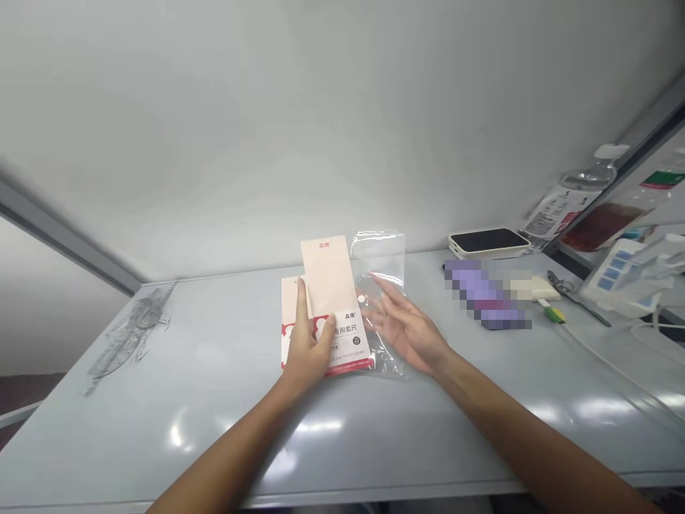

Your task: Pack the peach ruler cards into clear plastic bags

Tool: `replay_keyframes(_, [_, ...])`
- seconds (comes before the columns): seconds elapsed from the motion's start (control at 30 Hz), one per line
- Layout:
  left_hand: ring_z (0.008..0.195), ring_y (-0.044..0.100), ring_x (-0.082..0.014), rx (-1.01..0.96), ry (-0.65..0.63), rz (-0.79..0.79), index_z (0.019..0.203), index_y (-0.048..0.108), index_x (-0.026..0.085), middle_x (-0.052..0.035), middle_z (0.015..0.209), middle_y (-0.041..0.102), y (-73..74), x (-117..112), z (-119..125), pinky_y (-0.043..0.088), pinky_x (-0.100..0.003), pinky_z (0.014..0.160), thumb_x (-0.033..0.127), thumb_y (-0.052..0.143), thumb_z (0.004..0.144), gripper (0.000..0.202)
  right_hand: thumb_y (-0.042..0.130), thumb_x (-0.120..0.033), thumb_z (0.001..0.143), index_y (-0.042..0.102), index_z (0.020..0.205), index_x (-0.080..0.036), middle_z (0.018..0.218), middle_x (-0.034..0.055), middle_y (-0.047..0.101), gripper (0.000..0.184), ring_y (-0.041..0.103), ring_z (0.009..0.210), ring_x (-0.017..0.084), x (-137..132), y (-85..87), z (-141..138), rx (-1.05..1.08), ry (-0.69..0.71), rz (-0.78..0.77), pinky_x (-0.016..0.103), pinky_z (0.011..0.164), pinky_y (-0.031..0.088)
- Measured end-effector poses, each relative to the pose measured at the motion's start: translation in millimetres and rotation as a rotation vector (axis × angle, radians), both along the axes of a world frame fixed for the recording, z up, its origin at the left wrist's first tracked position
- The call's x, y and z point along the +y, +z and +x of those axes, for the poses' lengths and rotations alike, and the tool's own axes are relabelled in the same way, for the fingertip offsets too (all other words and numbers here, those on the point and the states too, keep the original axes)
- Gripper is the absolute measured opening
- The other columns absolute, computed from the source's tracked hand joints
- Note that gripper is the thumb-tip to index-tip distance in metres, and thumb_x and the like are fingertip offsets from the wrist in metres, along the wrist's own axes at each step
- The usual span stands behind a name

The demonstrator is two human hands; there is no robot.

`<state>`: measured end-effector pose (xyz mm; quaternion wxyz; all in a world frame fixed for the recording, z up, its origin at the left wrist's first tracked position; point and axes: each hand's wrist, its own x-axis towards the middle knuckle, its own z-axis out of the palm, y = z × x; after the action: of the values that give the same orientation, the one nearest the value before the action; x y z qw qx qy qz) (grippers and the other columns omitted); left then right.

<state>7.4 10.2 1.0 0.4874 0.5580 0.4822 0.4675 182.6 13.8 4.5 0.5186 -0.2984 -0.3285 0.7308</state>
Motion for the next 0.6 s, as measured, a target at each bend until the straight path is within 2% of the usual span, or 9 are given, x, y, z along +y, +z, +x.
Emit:
replay_keyframes(0.13, [0.058,0.059,-0.0113,0.034,-0.026,-0.011,0.144,0.0,0.023,-0.0014,0.076,0.066,0.9,0.7,-4.6,0.05,-0.025,0.059,0.036,0.052,0.082,0.082,0.054,-0.031,0.083,0.041,0.13,-0.033,0.115,0.0032,0.061,0.049,0.061,0.101,0.019,1.6,1.6,5.2,0.001,0.016,-0.027,0.041,0.099,0.037])
replay_keyframes(0.27, [0.053,0.056,-0.0103,0.105,-0.053,-0.007,0.144,0.004,0.024,0.0026,0.066,0.062,1.3,1.8,-7.8,0.048,-0.024,0.056,0.036,0.053,0.081,0.08,0.053,-0.032,0.084,0.04,0.13,-0.033,0.103,0.0032,0.065,0.048,0.063,0.095,0.02,2.9,3.1,6.7,0.019,-0.026,-0.044,0.042,0.094,0.041])
replay_keyframes(0.37, [0.057,0.057,-0.0112,0.107,-0.046,-0.014,0.144,0.003,0.023,0.0021,0.067,0.063,1.2,1.2,-6.5,0.048,-0.025,0.058,0.035,0.052,0.082,0.08,0.051,-0.035,0.085,0.037,0.131,-0.035,0.105,0.0034,0.065,0.048,0.064,0.092,0.02,3.1,2.2,3.9,0.014,-0.075,-0.061,0.042,0.092,0.044])
replay_keyframes(0.6, [0.067,0.061,-0.013,0.052,-0.012,-0.043,0.144,0.002,0.026,-0.0026,0.087,0.066,-2.1,1.0,-3.3,0.051,-0.027,0.062,0.037,0.052,0.082,0.08,0.048,-0.039,0.086,0.031,0.134,-0.038,0.113,0.0027,0.063,0.051,0.063,0.094,0.018,2.4,-3.2,-1.8,0.011,-0.128,-0.03,0.041,0.092,0.044])
